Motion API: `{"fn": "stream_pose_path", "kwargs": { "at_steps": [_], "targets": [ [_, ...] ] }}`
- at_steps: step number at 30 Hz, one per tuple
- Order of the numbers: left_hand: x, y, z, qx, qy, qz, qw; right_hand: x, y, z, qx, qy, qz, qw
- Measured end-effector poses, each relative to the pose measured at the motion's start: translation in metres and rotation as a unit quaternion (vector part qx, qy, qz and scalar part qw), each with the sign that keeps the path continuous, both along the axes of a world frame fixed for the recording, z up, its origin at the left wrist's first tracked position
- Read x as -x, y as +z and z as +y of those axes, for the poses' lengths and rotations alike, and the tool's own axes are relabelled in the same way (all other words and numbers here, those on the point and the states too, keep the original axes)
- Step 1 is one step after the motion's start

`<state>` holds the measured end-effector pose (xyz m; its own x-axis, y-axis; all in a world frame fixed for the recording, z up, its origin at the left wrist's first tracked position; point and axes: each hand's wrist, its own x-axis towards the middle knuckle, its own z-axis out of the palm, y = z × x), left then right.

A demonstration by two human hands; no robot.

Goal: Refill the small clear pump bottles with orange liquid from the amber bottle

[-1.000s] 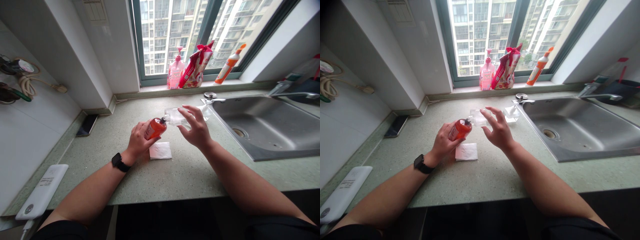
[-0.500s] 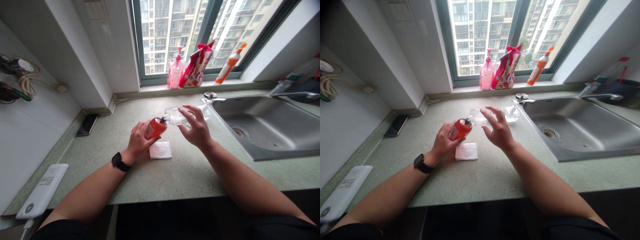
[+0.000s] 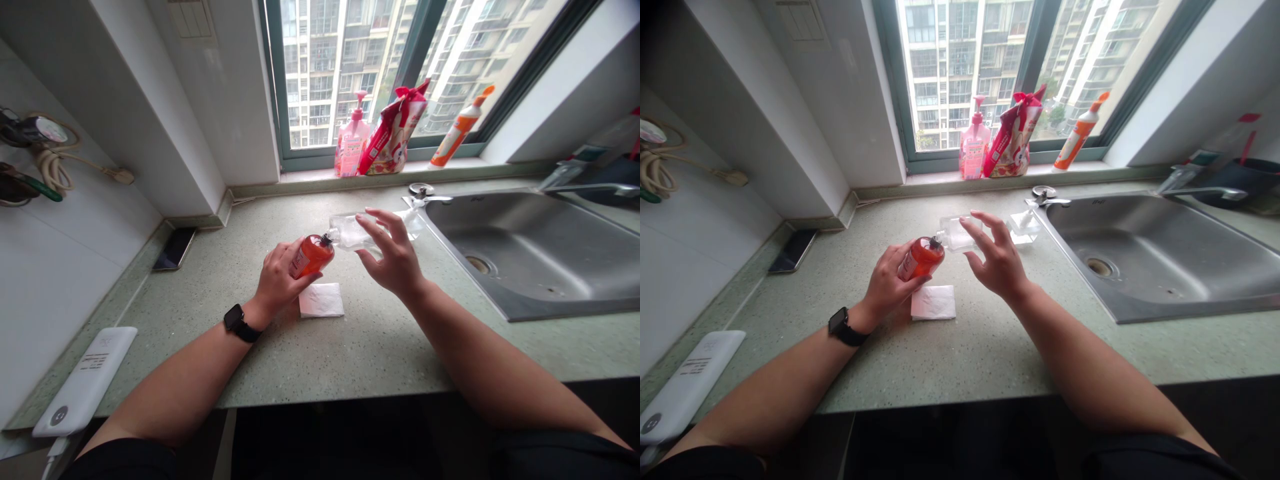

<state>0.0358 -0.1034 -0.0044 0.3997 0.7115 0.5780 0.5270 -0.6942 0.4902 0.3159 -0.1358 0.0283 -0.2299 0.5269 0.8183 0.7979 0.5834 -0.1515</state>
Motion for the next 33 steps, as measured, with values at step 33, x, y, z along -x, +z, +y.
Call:
{"fn": "stream_pose_path", "kwargs": {
  "at_steps": [33],
  "targets": [
    [0.0006,-0.0010,0.0009,-0.007,-0.004,0.001,1.000,-0.0020,-0.0009,0.0008,-0.006,0.004,-0.008,1.000]
  ]
}}
